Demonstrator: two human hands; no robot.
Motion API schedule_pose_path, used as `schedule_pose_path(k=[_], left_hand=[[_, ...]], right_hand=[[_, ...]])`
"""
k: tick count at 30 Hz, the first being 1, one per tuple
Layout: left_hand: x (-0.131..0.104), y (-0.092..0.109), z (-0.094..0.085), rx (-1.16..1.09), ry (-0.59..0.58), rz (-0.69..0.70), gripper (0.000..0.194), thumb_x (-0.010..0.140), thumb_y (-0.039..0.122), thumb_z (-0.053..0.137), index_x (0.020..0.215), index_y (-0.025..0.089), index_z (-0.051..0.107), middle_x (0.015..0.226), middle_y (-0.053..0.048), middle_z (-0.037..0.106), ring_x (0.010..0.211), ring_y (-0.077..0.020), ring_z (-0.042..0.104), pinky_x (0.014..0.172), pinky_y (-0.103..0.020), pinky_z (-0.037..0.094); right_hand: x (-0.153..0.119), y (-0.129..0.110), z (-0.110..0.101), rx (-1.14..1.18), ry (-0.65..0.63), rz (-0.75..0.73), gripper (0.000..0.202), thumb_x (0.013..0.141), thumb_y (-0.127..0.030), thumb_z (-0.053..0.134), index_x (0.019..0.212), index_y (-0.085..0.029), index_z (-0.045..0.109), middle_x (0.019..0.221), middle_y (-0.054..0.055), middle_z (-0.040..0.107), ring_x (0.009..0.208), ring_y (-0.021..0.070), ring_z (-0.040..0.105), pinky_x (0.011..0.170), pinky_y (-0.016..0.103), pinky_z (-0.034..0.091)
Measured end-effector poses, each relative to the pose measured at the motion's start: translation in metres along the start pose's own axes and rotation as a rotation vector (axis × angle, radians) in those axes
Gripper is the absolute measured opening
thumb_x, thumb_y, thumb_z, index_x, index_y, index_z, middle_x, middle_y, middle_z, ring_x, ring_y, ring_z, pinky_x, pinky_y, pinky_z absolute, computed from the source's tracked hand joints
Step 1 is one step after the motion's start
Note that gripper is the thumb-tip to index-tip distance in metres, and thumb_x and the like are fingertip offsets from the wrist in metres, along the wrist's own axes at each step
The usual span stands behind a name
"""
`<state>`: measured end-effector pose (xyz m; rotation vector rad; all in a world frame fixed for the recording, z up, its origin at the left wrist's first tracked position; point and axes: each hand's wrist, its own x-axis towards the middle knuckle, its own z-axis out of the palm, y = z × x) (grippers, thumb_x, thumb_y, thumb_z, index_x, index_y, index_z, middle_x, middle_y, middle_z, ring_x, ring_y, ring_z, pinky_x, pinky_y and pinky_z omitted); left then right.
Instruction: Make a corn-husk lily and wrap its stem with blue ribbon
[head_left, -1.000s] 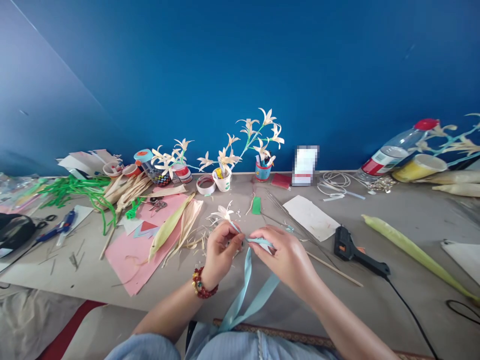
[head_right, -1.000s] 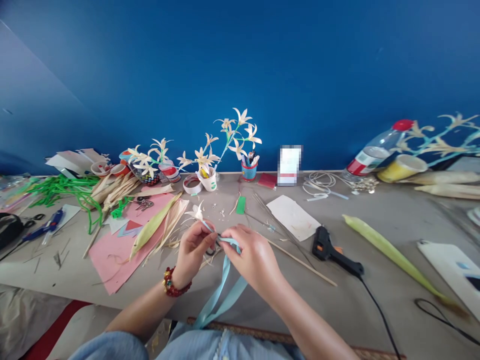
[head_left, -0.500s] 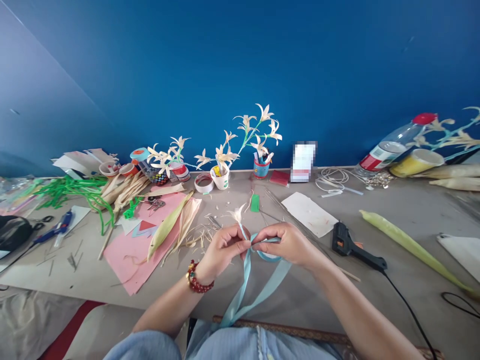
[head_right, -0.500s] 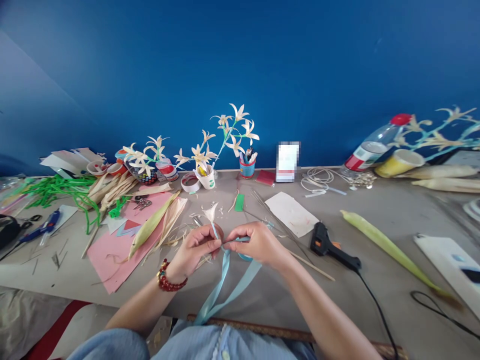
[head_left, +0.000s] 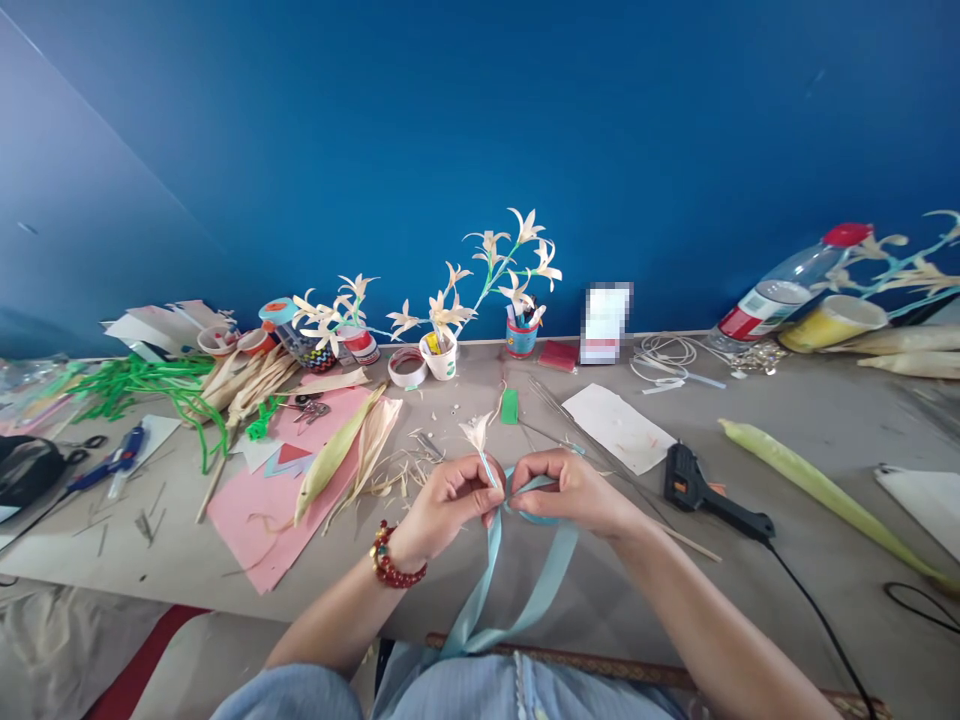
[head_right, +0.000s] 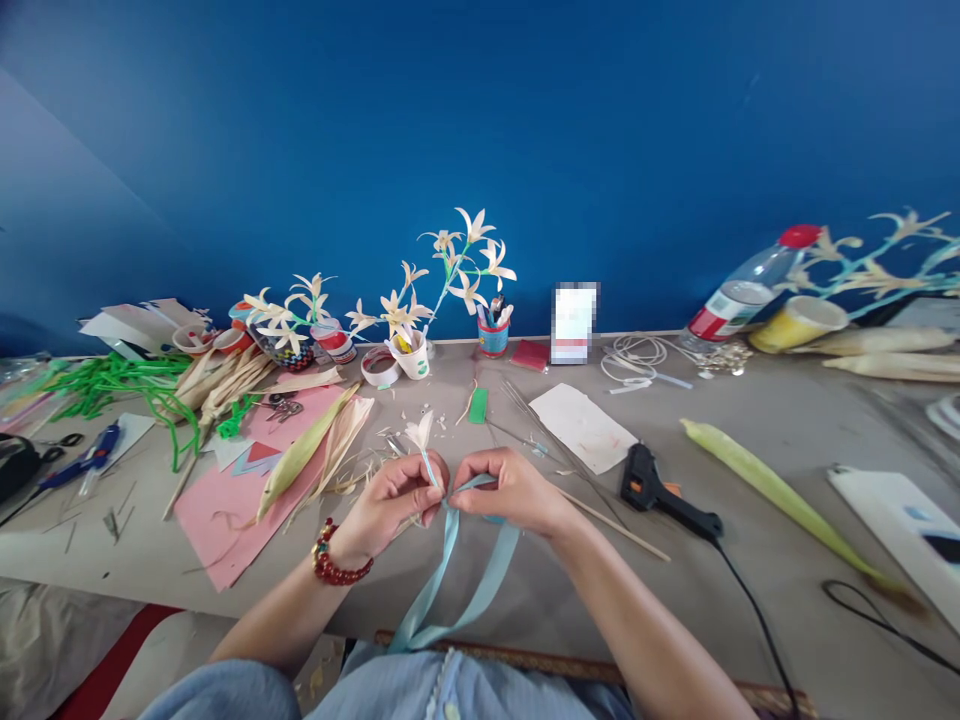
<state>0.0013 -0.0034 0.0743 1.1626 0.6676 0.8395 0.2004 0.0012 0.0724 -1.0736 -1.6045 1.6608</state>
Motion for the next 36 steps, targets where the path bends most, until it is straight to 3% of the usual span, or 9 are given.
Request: schedule_pose_path(k=[7,14,22,29,36], left_hand=[[-0.0025,0.0006,-0.0002,0.100,-0.027,0.053,0.024,0.085,0.037,0.065,0.076,0.015,0.060,0.084,-0.002,0.052,0.055,-0.0081,0.053,0.053,-0.024,0.044],[-0.0042,0.0022,-0.0008,0.214,-0.020,0.108,0.020,0.089,0.031,0.061,0.079,0.014,0.059,0.087,-0.002,0.052,0.058,-0.0069,0.053,0.057,-0.022,0.045],[-0.0055,0.0044,0.0007,0.293,-0.014,0.135,0.017,0.090,0.027,0.058,0.080,0.013,0.059,0.088,-0.003,0.053,0.060,-0.0069,0.049,0.055,-0.021,0.043],[-0.0059,0.0042,-0.0017,0.346,-0.003,0.151,0.018,0.090,0.027,0.059,0.078,0.014,0.060,0.086,-0.003,0.054,0.067,-0.0094,0.048,0.057,-0.021,0.041],[-0.0033,0.0014,-0.0030,0.185,-0.011,0.109,0.017,0.088,0.029,0.062,0.079,0.014,0.059,0.087,-0.001,0.051,0.061,-0.0068,0.044,0.054,-0.021,0.038]], right_hand=[[0.0018,0.0024,0.0008,0.057,-0.020,0.033,0.034,0.070,-0.041,0.077,0.065,-0.016,0.055,0.058,-0.006,0.043,0.055,0.0082,0.034,0.052,0.021,0.025],[0.0028,0.0011,0.0009,0.087,0.001,-0.021,0.023,0.070,-0.034,0.078,0.075,-0.015,0.067,0.071,-0.001,0.063,0.064,0.0108,0.050,0.061,0.022,0.037],[0.0016,-0.0001,0.0018,0.101,0.024,0.014,0.018,0.068,-0.032,0.080,0.073,-0.016,0.072,0.070,-0.001,0.067,0.064,0.0112,0.053,0.061,0.022,0.039],[0.0022,-0.0006,0.0052,0.170,0.030,0.073,0.022,0.064,-0.033,0.082,0.073,-0.015,0.072,0.064,-0.003,0.061,0.048,0.0049,0.036,0.044,0.020,0.025],[0.0044,0.0037,0.0072,0.274,0.033,0.146,0.029,0.063,-0.037,0.084,0.074,-0.015,0.068,0.059,-0.005,0.053,0.042,0.0021,0.026,0.039,0.020,0.015]])
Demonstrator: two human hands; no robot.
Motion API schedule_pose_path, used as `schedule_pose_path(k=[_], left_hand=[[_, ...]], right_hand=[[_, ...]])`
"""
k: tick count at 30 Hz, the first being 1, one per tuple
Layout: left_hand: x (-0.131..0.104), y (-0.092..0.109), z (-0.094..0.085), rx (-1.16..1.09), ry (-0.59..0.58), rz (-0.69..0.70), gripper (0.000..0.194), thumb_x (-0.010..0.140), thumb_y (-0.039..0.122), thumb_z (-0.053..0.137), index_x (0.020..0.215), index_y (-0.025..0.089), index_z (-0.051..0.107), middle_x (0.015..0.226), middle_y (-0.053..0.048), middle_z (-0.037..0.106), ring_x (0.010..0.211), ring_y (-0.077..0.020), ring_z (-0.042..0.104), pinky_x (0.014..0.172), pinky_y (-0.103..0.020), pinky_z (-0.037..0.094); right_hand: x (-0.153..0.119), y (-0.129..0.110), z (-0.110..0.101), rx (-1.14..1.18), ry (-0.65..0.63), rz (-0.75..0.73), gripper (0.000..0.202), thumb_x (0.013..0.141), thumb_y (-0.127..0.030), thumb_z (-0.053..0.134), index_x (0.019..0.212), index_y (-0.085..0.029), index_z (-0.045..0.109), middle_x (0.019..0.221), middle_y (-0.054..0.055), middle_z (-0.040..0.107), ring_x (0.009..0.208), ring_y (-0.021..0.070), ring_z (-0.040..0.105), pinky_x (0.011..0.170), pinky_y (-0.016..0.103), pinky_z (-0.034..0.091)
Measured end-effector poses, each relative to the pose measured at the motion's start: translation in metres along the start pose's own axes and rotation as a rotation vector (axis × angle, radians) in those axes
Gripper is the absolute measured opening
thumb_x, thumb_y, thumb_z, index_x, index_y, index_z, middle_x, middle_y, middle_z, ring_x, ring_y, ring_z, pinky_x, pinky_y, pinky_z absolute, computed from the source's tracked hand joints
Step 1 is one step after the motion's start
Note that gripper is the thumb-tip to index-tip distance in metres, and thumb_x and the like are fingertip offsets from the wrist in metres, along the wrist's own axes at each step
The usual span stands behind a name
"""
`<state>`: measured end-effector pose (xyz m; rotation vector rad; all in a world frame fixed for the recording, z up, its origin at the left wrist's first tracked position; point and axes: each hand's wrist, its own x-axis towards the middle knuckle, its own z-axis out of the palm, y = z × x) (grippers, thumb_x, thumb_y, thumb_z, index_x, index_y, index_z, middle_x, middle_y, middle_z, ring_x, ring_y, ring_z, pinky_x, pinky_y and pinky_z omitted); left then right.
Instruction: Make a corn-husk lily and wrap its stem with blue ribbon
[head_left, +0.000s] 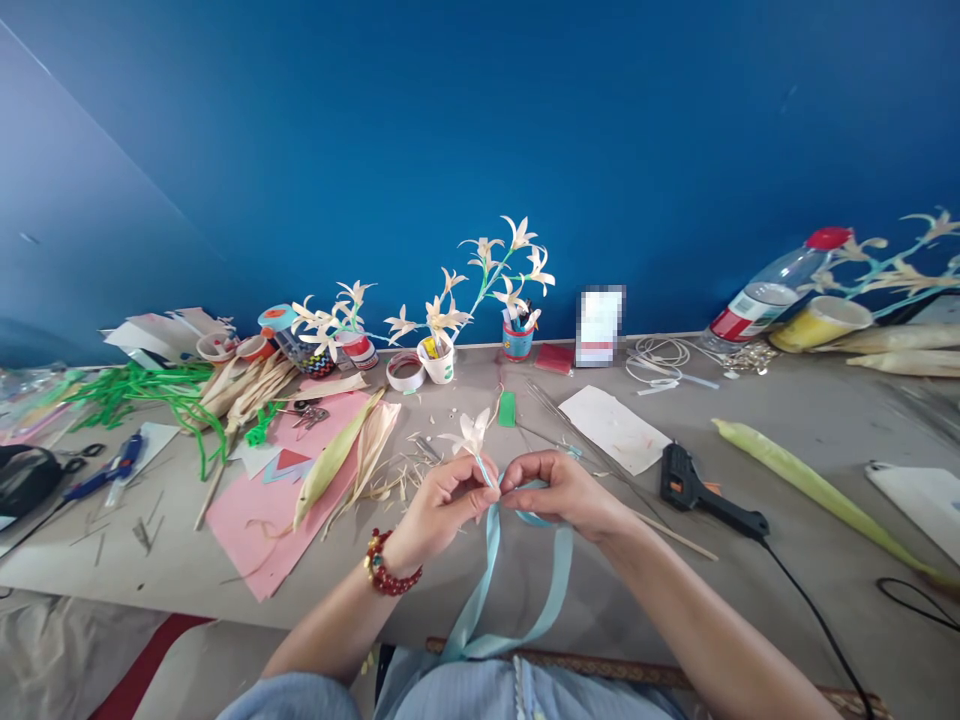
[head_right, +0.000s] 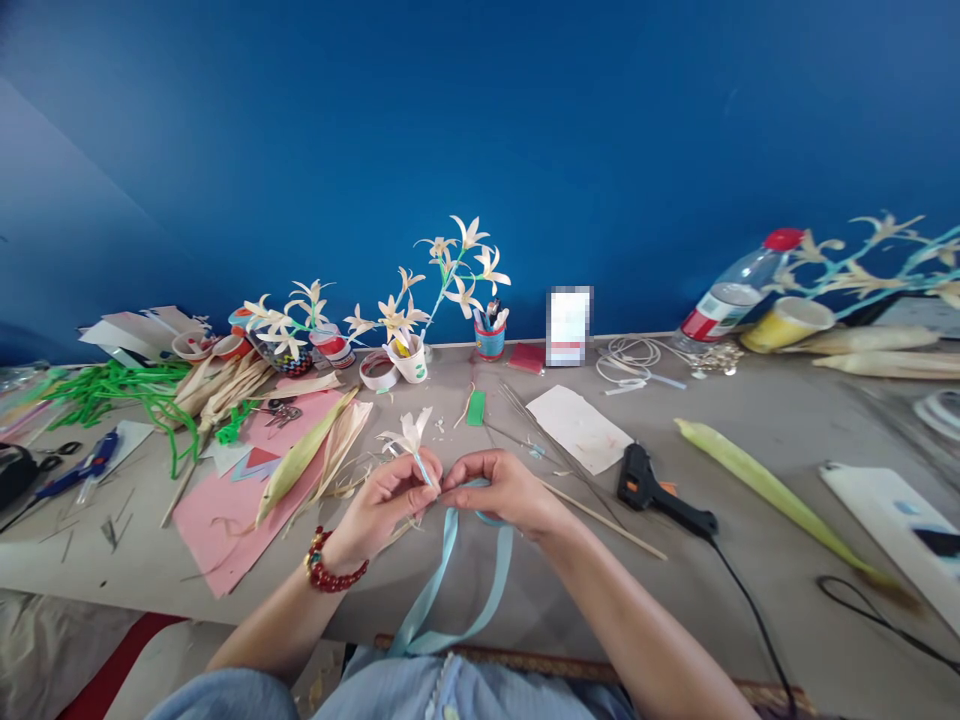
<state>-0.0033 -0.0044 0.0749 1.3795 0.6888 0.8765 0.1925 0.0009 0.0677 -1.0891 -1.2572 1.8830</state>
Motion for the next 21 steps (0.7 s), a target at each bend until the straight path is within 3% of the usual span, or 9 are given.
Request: schedule_pose_path(k=[10,21], left_hand=[[-0.0012,0.0014,0.0029,-0.002,0.087,0.007,0.016,0.088,0.028,0.064,0.081,0.014,0.064,0.088,-0.003,0.052,0.062,-0.0067,0.046,0.056,-0.020,0.039],[-0.0036,-0.0053,0.0048,0.023,0.137,0.054,0.012,0.087,0.027,0.064,0.086,0.015,0.067,0.093,-0.003,0.053,0.064,-0.0065,0.053,0.058,-0.020,0.046]], right_hand=[[0.0002,-0.0058,0.0044,0.117,-0.003,0.035,0.031,0.061,-0.035,0.085,0.071,-0.015,0.064,0.048,-0.009,0.044,0.039,0.0018,0.022,0.037,0.019,0.011],[0.0010,-0.0075,0.0037,0.109,-0.009,0.015,0.032,0.059,-0.035,0.084,0.070,-0.015,0.063,0.046,-0.009,0.044,0.037,0.0017,0.025,0.035,0.017,0.014]])
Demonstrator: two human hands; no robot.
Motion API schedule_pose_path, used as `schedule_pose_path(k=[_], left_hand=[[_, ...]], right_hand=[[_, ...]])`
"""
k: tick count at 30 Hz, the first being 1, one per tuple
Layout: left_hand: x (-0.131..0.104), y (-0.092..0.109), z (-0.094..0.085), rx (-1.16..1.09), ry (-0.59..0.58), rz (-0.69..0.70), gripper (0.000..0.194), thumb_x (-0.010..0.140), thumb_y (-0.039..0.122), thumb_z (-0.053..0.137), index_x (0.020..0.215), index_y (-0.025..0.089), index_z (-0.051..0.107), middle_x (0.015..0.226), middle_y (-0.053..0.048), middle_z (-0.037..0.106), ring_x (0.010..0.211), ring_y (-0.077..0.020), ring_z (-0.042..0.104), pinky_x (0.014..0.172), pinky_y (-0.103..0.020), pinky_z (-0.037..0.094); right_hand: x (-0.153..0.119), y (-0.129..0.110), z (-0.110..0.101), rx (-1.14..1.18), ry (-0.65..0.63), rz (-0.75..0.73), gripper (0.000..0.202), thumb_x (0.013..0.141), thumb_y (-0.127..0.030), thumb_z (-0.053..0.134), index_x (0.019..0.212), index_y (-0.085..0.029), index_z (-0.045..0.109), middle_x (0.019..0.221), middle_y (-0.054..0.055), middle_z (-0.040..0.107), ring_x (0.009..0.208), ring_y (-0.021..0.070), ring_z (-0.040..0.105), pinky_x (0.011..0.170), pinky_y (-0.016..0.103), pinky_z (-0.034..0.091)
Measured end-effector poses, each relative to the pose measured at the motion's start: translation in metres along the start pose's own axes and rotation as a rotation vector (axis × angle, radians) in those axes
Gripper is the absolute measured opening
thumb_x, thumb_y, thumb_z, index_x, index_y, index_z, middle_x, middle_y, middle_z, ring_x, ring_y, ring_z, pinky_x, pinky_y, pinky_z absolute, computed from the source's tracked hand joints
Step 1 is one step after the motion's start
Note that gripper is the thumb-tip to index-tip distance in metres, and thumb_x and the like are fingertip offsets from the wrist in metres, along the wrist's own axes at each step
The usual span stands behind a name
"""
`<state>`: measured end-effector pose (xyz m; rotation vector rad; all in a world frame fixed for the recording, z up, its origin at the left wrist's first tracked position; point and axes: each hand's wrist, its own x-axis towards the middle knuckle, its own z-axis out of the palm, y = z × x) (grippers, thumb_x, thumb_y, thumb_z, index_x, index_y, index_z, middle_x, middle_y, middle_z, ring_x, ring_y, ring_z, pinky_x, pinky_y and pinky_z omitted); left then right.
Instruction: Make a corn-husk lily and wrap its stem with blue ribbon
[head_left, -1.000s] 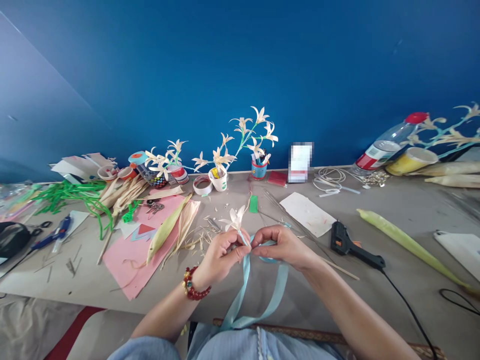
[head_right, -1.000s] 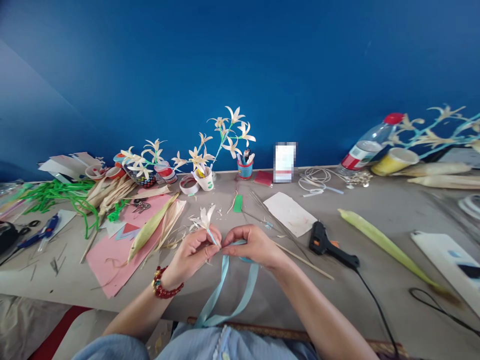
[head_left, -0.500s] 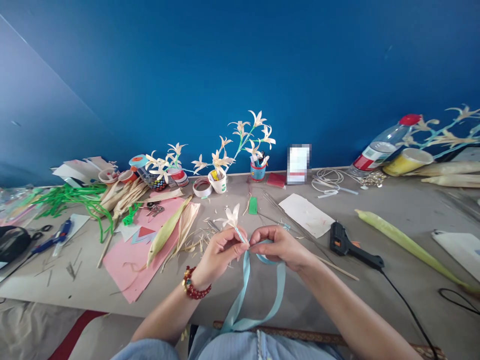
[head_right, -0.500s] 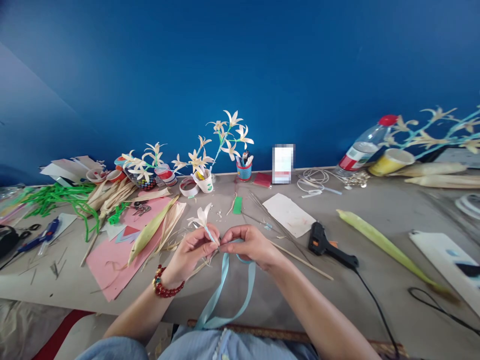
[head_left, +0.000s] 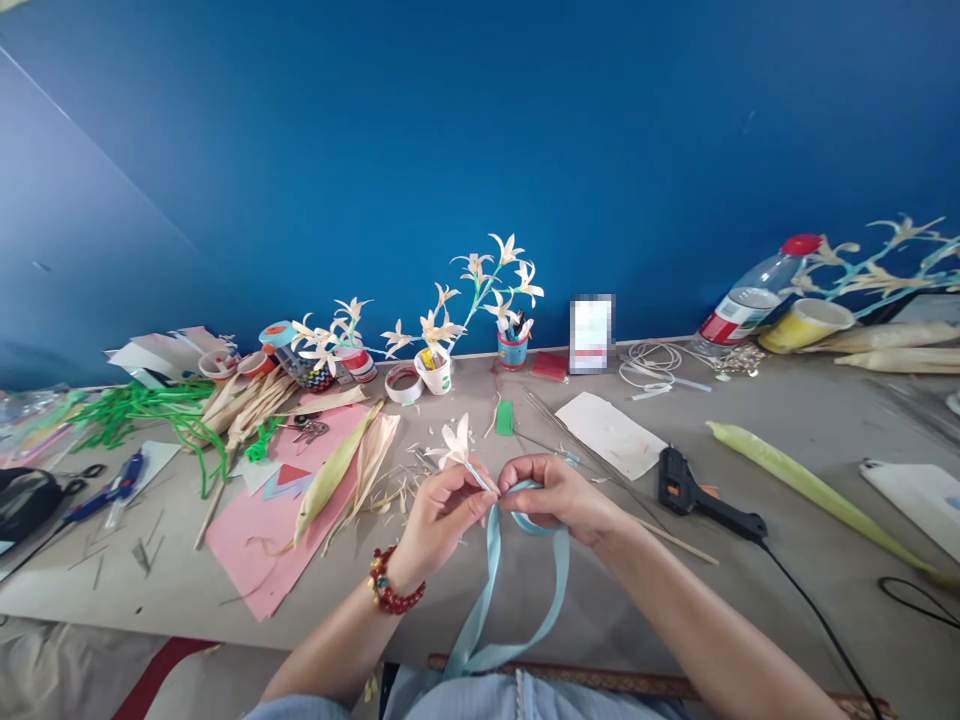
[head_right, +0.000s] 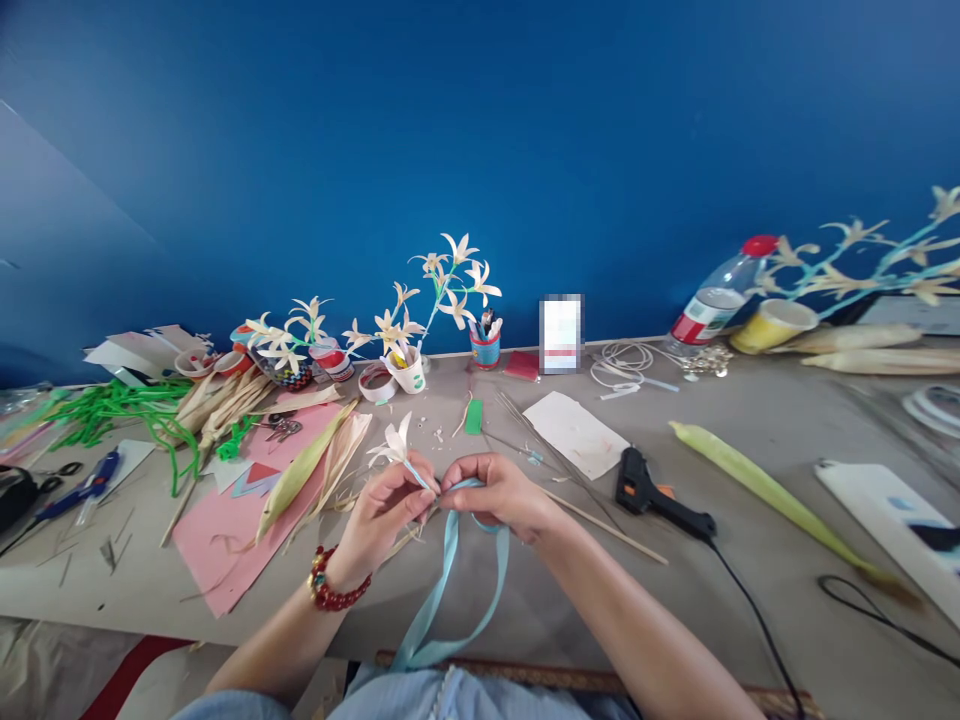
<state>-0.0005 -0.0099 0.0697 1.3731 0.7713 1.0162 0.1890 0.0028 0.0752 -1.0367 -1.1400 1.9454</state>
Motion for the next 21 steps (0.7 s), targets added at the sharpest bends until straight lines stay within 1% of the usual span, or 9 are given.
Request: schedule_pose_path(k=[3,6,9,13,16,21], left_hand=[[0.0000,0.0023,0.0009,0.029,0.017,-0.002,0.014,0.087,0.029,0.064,0.087,0.015,0.065,0.094,-0.003,0.054,0.064,-0.0078,0.054,0.058,-0.021,0.048],[0.0009,0.0044,0.0015,-0.007,0.003,-0.024,0.015,0.087,0.030,0.065,0.084,0.015,0.060,0.089,-0.002,0.054,0.061,-0.0077,0.054,0.057,-0.022,0.047],[0.0021,0.0044,0.0016,-0.082,-0.035,-0.028,0.016,0.087,0.029,0.064,0.083,0.015,0.059,0.085,-0.001,0.051,0.059,-0.0068,0.053,0.054,-0.021,0.045],[0.0028,0.0037,-0.0001,-0.142,-0.080,-0.029,0.016,0.087,0.029,0.064,0.083,0.014,0.059,0.083,-0.001,0.050,0.058,-0.0061,0.050,0.052,-0.020,0.041],[0.0029,0.0052,-0.0025,-0.127,-0.116,-0.051,0.018,0.087,0.031,0.064,0.082,0.014,0.059,0.082,-0.001,0.051,0.056,-0.0063,0.049,0.051,-0.021,0.040],[0.0024,0.0092,-0.0051,-0.097,-0.152,-0.053,0.018,0.087,0.031,0.064,0.083,0.014,0.061,0.084,-0.001,0.052,0.055,-0.0061,0.051,0.051,-0.022,0.040]], right_hand=[[-0.0001,0.0005,-0.0006,-0.011,-0.003,-0.016,0.031,0.060,-0.035,0.084,0.070,-0.015,0.063,0.048,-0.008,0.046,0.038,0.0019,0.026,0.036,0.017,0.015],[-0.0004,0.0015,-0.0008,-0.017,-0.010,-0.026,0.030,0.061,-0.034,0.084,0.071,-0.015,0.064,0.049,-0.008,0.047,0.038,0.0021,0.026,0.036,0.018,0.015],[-0.0007,0.0022,0.0000,0.032,-0.039,-0.011,0.031,0.062,-0.036,0.084,0.072,-0.015,0.062,0.046,-0.010,0.044,0.037,0.0018,0.022,0.036,0.019,0.012],[-0.0005,0.0029,0.0006,0.099,-0.118,0.040,0.030,0.065,-0.035,0.083,0.071,-0.016,0.060,0.045,-0.012,0.038,0.036,0.0013,0.017,0.036,0.019,0.008],[-0.0001,0.0040,-0.0003,0.101,-0.137,0.050,0.028,0.066,-0.033,0.082,0.072,-0.016,0.060,0.047,-0.012,0.040,0.036,0.0009,0.017,0.036,0.019,0.007],[-0.0004,0.0055,0.0002,0.095,-0.115,0.047,0.028,0.065,-0.033,0.083,0.073,-0.015,0.064,0.049,-0.010,0.044,0.037,0.0004,0.018,0.036,0.019,0.008]])
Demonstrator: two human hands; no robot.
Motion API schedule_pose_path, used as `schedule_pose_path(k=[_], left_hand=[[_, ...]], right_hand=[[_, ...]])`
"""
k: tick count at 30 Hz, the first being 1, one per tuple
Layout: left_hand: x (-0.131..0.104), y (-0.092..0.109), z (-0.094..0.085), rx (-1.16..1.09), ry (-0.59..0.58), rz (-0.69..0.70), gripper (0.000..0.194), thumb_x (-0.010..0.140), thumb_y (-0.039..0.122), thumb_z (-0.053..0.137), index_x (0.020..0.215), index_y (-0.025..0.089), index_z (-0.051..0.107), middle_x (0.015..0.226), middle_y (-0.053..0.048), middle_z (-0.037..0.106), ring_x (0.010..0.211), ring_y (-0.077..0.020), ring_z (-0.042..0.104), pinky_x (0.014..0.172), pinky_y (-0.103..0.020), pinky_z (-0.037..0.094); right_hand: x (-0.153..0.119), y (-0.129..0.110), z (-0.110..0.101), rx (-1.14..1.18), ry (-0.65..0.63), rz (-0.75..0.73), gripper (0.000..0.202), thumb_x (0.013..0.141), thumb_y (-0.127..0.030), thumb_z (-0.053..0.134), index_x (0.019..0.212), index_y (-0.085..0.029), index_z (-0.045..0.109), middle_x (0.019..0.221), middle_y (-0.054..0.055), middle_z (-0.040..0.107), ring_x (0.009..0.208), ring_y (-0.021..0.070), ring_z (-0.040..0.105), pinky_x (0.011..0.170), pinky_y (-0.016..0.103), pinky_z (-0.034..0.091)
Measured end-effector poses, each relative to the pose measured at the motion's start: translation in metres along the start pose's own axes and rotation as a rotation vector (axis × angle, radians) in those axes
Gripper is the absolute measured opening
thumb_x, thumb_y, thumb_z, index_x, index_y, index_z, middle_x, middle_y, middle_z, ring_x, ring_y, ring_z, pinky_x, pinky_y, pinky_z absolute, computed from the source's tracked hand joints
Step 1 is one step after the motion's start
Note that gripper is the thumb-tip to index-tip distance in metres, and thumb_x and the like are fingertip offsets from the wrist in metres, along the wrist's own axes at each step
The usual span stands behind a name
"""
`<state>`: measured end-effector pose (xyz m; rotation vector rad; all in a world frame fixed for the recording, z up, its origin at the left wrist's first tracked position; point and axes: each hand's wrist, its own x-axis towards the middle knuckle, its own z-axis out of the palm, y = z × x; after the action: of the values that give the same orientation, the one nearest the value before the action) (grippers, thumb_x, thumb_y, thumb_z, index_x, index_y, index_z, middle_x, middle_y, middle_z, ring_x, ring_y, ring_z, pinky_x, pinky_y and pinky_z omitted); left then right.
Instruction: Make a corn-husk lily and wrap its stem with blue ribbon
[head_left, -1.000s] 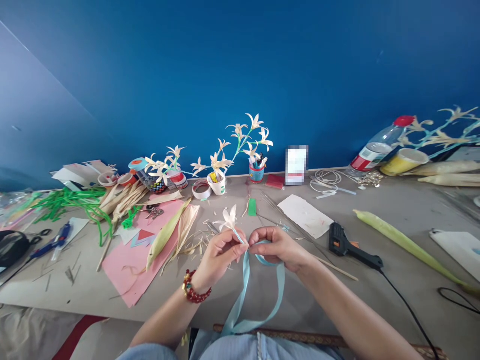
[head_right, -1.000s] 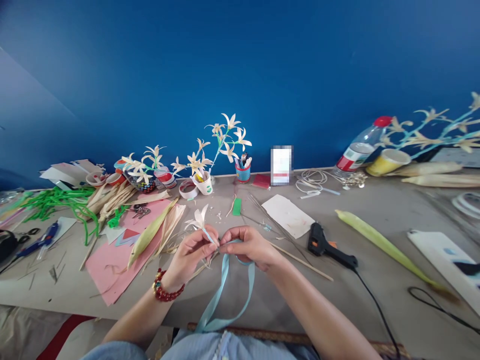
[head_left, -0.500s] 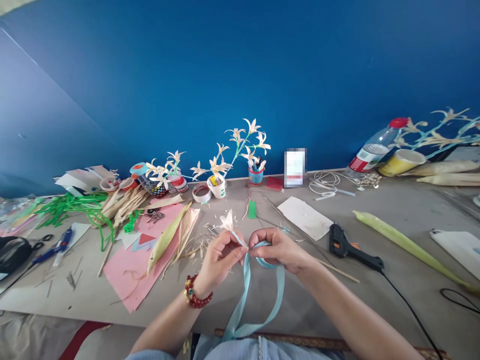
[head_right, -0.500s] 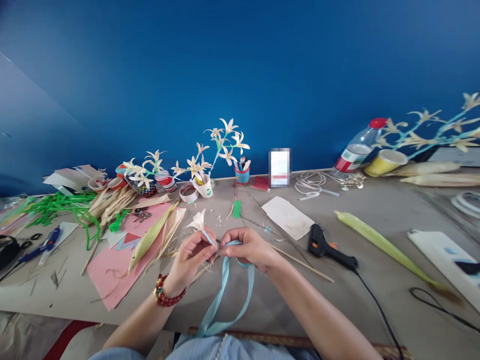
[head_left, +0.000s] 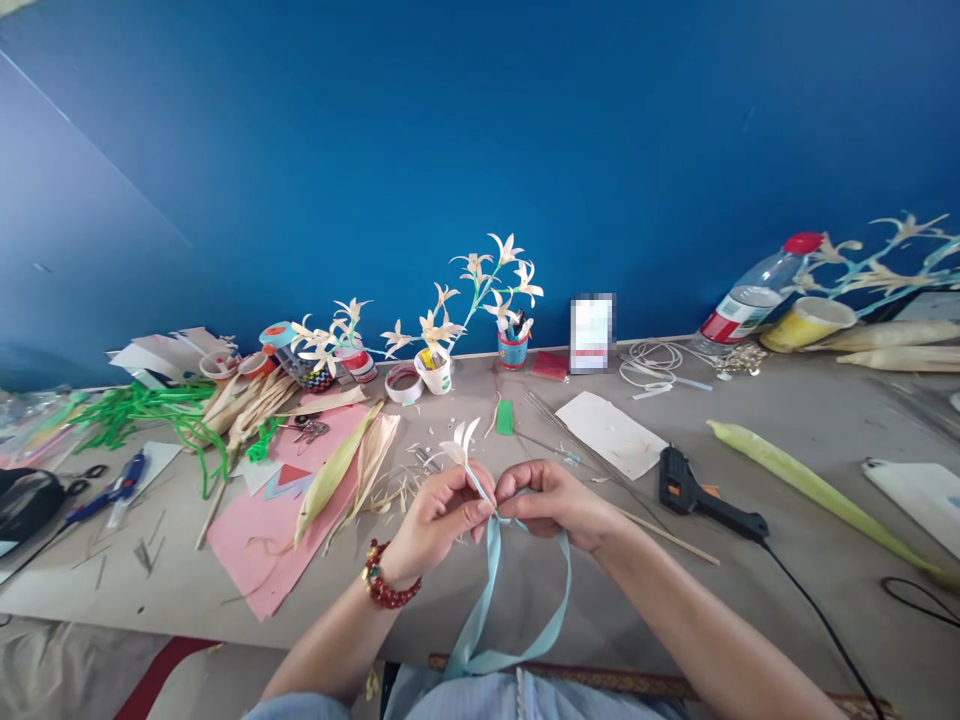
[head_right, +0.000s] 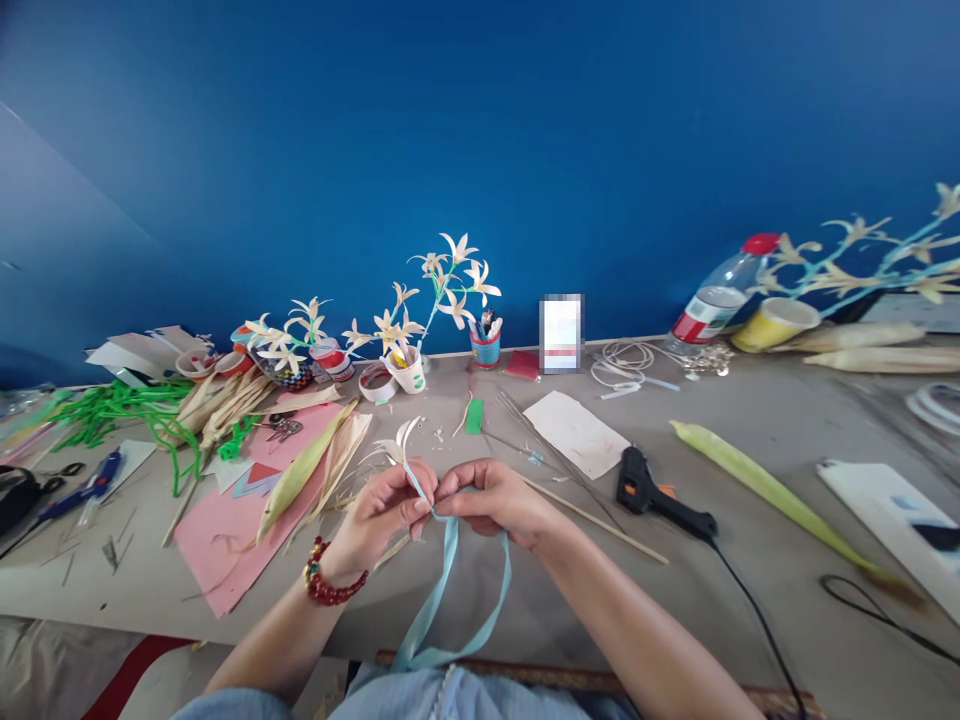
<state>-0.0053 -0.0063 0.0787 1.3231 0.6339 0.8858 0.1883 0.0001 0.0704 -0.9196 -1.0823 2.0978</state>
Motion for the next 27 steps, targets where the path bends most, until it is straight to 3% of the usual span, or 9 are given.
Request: schedule_pose_path(k=[9,16,20,27], left_hand=[[0.0014,0.0010,0.0001,0.031,-0.015,0.000,0.020,0.089,0.033,0.062,0.084,0.014,0.058,0.084,-0.002,0.053,0.053,-0.0051,0.049,0.050,-0.021,0.039],[0.0012,-0.0011,0.0029,0.120,0.074,0.049,0.020,0.086,0.033,0.065,0.082,0.014,0.059,0.086,-0.003,0.052,0.060,-0.0076,0.051,0.054,-0.021,0.045],[0.0008,-0.0017,0.0044,0.180,0.132,0.052,0.019,0.084,0.032,0.067,0.084,0.015,0.059,0.087,-0.002,0.053,0.063,-0.0084,0.052,0.056,-0.021,0.046],[-0.0008,-0.0037,0.0026,0.123,0.095,-0.014,0.023,0.085,0.037,0.065,0.084,0.016,0.057,0.073,0.001,0.052,0.055,-0.0084,0.049,0.052,-0.022,0.041]], right_hand=[[-0.0005,0.0011,0.0049,0.002,0.034,-0.059,0.029,0.063,-0.033,0.084,0.071,-0.015,0.063,0.051,-0.009,0.044,0.040,0.0017,0.021,0.036,0.019,0.011],[-0.0001,0.0029,0.0013,-0.087,0.080,-0.158,0.031,0.066,-0.039,0.082,0.071,-0.015,0.064,0.051,-0.008,0.043,0.042,0.0035,0.026,0.038,0.019,0.017],[-0.0001,0.0029,0.0027,-0.081,0.098,-0.164,0.031,0.068,-0.040,0.081,0.071,-0.015,0.062,0.048,-0.010,0.037,0.042,0.0040,0.023,0.038,0.019,0.015],[-0.0008,0.0036,0.0064,-0.037,0.069,-0.116,0.033,0.068,-0.042,0.081,0.071,-0.016,0.061,0.045,-0.011,0.036,0.039,0.0033,0.021,0.038,0.019,0.012]])
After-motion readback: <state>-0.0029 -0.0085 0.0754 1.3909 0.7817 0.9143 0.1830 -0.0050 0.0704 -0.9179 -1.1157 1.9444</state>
